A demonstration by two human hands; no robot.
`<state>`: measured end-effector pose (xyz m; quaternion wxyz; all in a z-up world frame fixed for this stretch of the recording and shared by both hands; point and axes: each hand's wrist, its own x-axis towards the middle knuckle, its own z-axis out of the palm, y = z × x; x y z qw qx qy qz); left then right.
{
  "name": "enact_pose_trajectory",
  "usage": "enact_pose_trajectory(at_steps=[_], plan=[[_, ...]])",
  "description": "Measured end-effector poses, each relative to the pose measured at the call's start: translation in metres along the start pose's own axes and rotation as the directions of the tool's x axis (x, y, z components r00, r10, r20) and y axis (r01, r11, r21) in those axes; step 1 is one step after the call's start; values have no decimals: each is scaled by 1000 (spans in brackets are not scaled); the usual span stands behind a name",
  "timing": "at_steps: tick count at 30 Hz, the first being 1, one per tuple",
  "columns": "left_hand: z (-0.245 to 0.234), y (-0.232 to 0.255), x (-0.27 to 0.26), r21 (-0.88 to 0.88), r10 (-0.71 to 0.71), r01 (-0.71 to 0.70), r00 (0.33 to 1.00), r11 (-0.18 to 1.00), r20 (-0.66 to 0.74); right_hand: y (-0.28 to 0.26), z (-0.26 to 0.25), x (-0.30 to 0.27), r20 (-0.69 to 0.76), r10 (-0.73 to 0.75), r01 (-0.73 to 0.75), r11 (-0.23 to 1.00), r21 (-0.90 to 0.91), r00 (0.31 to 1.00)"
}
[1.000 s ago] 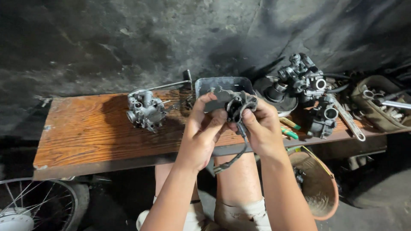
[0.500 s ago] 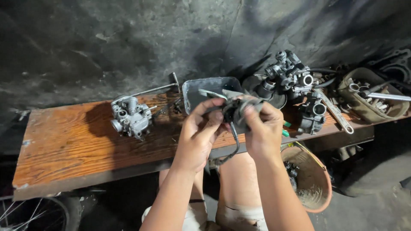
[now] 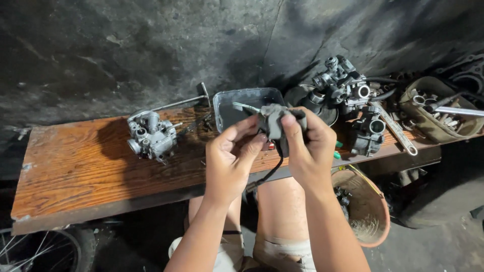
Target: The person disassembles a carburetor on a wooden workbench, using a screwdriver to remove screws and a toothbrush to scrub small parts in a container. They wipe the components with a cloth and reassemble the carburetor.
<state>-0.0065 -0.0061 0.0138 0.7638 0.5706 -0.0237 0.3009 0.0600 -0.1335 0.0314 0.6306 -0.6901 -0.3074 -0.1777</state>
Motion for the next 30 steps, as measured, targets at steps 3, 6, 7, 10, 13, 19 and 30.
enact_pose_trajectory(at_steps=[3,6,7,10,13,19,30], plan=[[-2,-2,-4,34,28,-26,999,999,-44,13,4,2,-149,101,-92,994,66,984],[1,9,-8,28,81,-78,991,997,-110,36,16,2,-325,314,-146,881,451,892],[-2,11,-7,31,82,-79,990,996,-117,12,25,4,-318,316,-149,878,454,894],[-10,18,-4,262,244,-206,962,943,-122,-22,32,7,-301,343,-103,793,600,890],[-11,23,-6,383,346,-286,933,878,-96,5,12,-3,21,85,-87,991,97,996],[-19,28,-10,543,526,-411,848,732,-68,3,30,-3,134,80,-98,986,132,988],[-40,47,-12,561,509,-432,860,707,21,-9,55,4,150,120,-149,968,201,981]])
